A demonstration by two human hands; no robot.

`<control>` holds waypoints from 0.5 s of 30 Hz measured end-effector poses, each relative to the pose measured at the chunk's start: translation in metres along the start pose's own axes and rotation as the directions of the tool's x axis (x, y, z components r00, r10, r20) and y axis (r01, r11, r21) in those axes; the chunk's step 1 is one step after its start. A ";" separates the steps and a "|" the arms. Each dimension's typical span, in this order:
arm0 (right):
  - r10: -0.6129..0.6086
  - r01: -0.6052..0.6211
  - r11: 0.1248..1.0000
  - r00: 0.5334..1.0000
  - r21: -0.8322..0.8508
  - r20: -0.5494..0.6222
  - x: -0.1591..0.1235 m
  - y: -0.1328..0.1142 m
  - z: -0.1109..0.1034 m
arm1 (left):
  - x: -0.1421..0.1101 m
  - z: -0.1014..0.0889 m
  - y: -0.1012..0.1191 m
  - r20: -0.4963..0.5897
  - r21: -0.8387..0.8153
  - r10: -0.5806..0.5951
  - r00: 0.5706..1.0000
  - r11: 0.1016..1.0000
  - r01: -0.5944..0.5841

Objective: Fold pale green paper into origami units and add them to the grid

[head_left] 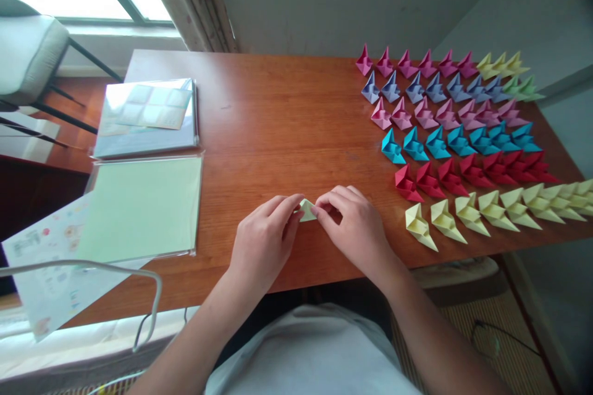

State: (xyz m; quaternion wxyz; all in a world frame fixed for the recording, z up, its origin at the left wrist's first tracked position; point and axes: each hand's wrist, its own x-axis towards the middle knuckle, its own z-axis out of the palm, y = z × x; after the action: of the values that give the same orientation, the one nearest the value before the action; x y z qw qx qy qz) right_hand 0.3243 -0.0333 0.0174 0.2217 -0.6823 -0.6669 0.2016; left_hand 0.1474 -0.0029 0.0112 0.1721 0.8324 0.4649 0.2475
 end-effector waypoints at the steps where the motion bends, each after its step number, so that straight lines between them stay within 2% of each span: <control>1: 0.006 -0.006 1.000 1.000 0.000 0.000 0.001 0.000 0.000 | 0.000 0.000 0.001 0.004 0.002 -0.010 1.000 1.000 0.010; 9: 0.020 -0.021 0.999 0.999 0.026 0.028 0.007 -0.003 -0.001 | 0.006 -0.004 0.007 0.061 0.043 -0.092 0.994 0.995 0.089; 15: 0.015 -0.018 0.998 0.999 0.054 0.051 0.015 -0.006 -0.001 | 0.013 -0.009 0.010 0.144 0.065 -0.158 0.977 0.987 0.150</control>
State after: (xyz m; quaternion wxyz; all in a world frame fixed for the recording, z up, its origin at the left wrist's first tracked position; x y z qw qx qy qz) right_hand 0.3202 -0.0183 0.0225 0.2216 -0.6761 -0.6610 0.2386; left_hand 0.1546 0.0034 0.0269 0.2027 0.8143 0.5204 0.1583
